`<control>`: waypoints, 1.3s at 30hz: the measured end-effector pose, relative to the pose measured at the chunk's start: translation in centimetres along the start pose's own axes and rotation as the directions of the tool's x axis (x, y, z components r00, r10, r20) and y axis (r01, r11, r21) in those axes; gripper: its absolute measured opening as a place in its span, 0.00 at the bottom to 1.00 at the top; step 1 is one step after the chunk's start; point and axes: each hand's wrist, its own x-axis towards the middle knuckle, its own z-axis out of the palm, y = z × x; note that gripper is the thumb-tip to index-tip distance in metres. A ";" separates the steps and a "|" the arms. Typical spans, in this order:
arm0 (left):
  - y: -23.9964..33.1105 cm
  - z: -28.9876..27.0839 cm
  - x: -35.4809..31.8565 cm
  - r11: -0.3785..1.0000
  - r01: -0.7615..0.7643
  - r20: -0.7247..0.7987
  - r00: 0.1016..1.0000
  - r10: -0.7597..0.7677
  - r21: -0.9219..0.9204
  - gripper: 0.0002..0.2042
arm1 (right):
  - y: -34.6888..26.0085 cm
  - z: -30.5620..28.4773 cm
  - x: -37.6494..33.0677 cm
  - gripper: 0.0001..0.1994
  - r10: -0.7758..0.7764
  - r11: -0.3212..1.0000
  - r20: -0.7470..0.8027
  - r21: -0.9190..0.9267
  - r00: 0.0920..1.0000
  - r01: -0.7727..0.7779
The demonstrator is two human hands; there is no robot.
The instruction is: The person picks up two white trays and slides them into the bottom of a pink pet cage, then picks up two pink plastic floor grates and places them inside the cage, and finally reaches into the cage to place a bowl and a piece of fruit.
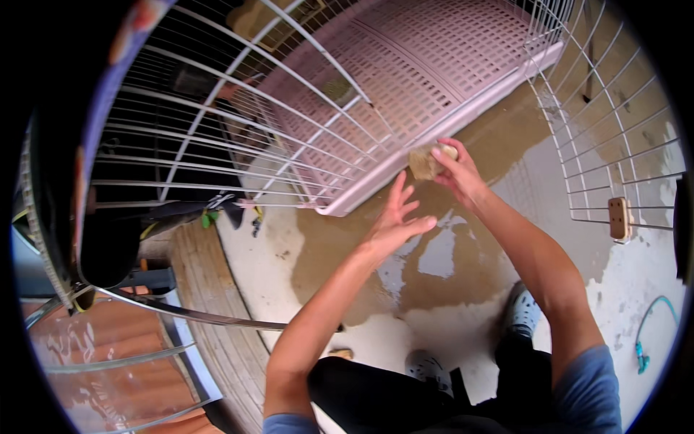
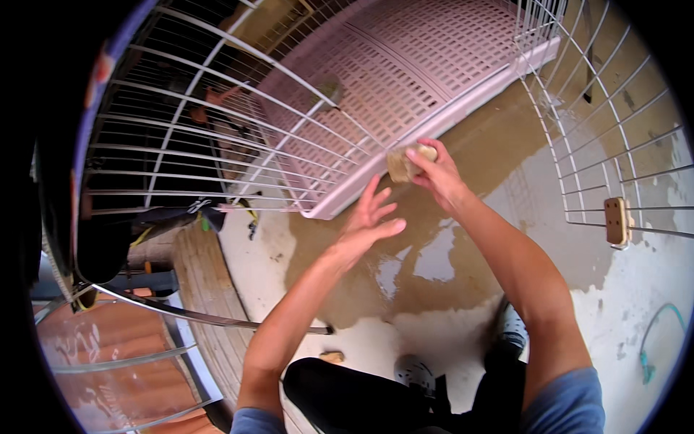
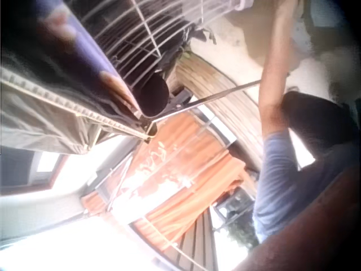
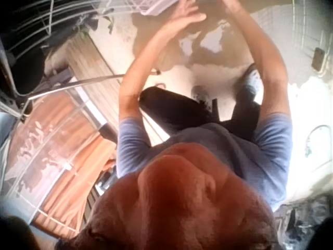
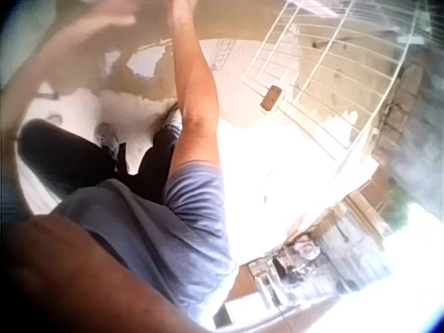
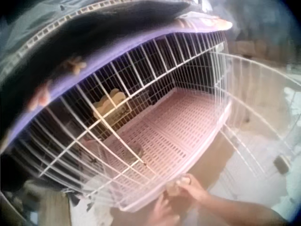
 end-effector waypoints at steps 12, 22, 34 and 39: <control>4.4 3.1 -20.3 0.671 -0.106 0.209 0.975 -0.075 0.734 0.29 | -2.3 4.9 12.2 0.34 -0.152 0.909 -0.014 -0.395 0.988 0.134; 0.8 2.8 -18.8 0.583 0.013 0.023 0.998 -0.055 0.812 0.25 | 0.7 7.7 16.1 0.19 0.140 0.758 0.003 -0.644 0.990 -0.105; 2.0 5.4 -11.0 0.564 -0.147 0.228 0.971 -0.074 0.812 0.27 | -0.2 -6.9 -2.0 0.14 -0.292 0.627 0.062 -0.740 0.954 0.241; -0.9 5.5 -6.1 0.580 -0.186 0.344 0.923 -0.174 0.793 0.28 | 2.0 -17.8 -16.7 0.13 -0.365 0.814 -0.315 -0.565 0.876 0.136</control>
